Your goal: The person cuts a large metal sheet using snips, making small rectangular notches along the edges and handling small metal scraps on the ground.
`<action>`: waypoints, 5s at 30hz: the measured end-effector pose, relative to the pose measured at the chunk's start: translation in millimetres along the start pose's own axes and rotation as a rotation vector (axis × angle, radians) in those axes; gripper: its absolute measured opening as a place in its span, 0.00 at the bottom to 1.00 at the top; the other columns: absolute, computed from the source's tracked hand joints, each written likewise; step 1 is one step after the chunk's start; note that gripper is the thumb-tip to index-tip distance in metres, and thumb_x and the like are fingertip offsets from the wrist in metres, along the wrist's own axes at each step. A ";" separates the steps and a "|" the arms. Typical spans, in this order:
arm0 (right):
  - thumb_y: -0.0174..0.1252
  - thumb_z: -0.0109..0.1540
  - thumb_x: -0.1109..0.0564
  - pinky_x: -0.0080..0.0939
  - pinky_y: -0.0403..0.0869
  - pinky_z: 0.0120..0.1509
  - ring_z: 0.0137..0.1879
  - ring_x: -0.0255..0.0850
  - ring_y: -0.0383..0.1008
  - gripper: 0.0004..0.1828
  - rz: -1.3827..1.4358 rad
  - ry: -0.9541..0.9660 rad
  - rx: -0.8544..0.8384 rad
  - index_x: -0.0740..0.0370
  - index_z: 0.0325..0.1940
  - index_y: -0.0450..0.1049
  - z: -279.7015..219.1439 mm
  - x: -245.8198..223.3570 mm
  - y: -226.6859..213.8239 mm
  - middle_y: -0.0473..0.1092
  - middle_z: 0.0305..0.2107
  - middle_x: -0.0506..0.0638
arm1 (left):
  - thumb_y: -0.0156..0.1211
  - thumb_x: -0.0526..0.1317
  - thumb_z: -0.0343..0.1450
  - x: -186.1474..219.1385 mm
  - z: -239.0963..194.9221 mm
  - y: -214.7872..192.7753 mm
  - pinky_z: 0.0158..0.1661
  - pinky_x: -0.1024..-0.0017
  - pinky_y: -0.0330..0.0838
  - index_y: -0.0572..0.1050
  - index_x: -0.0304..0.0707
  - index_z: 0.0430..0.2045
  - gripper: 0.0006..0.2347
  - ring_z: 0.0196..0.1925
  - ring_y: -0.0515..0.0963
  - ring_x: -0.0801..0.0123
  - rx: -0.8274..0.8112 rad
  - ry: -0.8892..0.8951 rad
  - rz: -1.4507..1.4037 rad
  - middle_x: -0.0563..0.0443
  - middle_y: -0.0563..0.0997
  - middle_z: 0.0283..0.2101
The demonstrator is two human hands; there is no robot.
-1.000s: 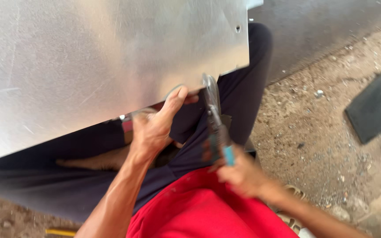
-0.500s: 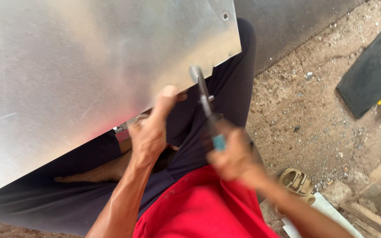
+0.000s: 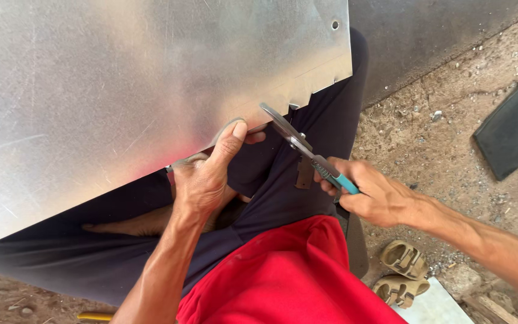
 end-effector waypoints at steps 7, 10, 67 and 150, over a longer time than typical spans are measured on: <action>0.54 0.45 0.58 0.46 0.74 0.35 0.29 0.44 0.74 0.14 -0.160 0.061 -0.011 0.65 0.32 0.74 13.9 30.6 -10.1 0.74 0.23 0.51 | 0.68 0.37 0.71 -0.6 -0.1 -7.9 0.54 0.65 0.78 0.82 0.25 0.40 0.11 0.42 0.85 0.67 0.066 0.049 -0.014 0.45 0.86 0.38; 0.56 0.48 0.59 0.45 0.75 0.44 0.41 0.42 0.76 0.23 0.120 -0.032 -0.005 0.64 0.49 0.72 7.4 23.1 8.3 0.75 0.35 0.53 | 0.68 0.36 0.71 -4.4 6.0 -0.3 0.48 0.67 0.81 0.82 0.25 0.40 0.10 0.39 0.85 0.68 0.074 0.078 -0.081 0.47 0.85 0.38; 0.55 0.50 0.58 0.53 0.72 0.42 0.27 0.57 0.74 0.12 0.111 0.068 0.353 0.66 0.34 0.76 -58.0 79.9 105.0 0.71 0.17 0.63 | 0.71 0.33 0.71 19.3 21.2 89.1 0.38 0.69 0.81 0.79 0.31 0.38 0.07 0.36 0.84 0.67 -0.003 0.506 -0.055 0.47 0.83 0.35; 0.49 0.55 0.56 0.40 0.63 0.29 0.25 0.39 0.62 0.09 0.829 -0.076 0.431 0.65 0.29 0.66 48.3 -31.7 103.2 0.64 0.21 0.51 | 0.71 0.43 0.72 -25.0 15.6 16.2 0.29 0.73 0.60 0.86 0.34 0.51 0.16 0.29 0.66 0.73 0.250 -0.190 -0.081 0.52 0.76 0.32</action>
Point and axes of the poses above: each hand's wrist, its own z-axis towards the middle knuckle, its own y-axis out of the palm, x = y × z, the point moved 8 cm from there along z, towards the middle knuckle
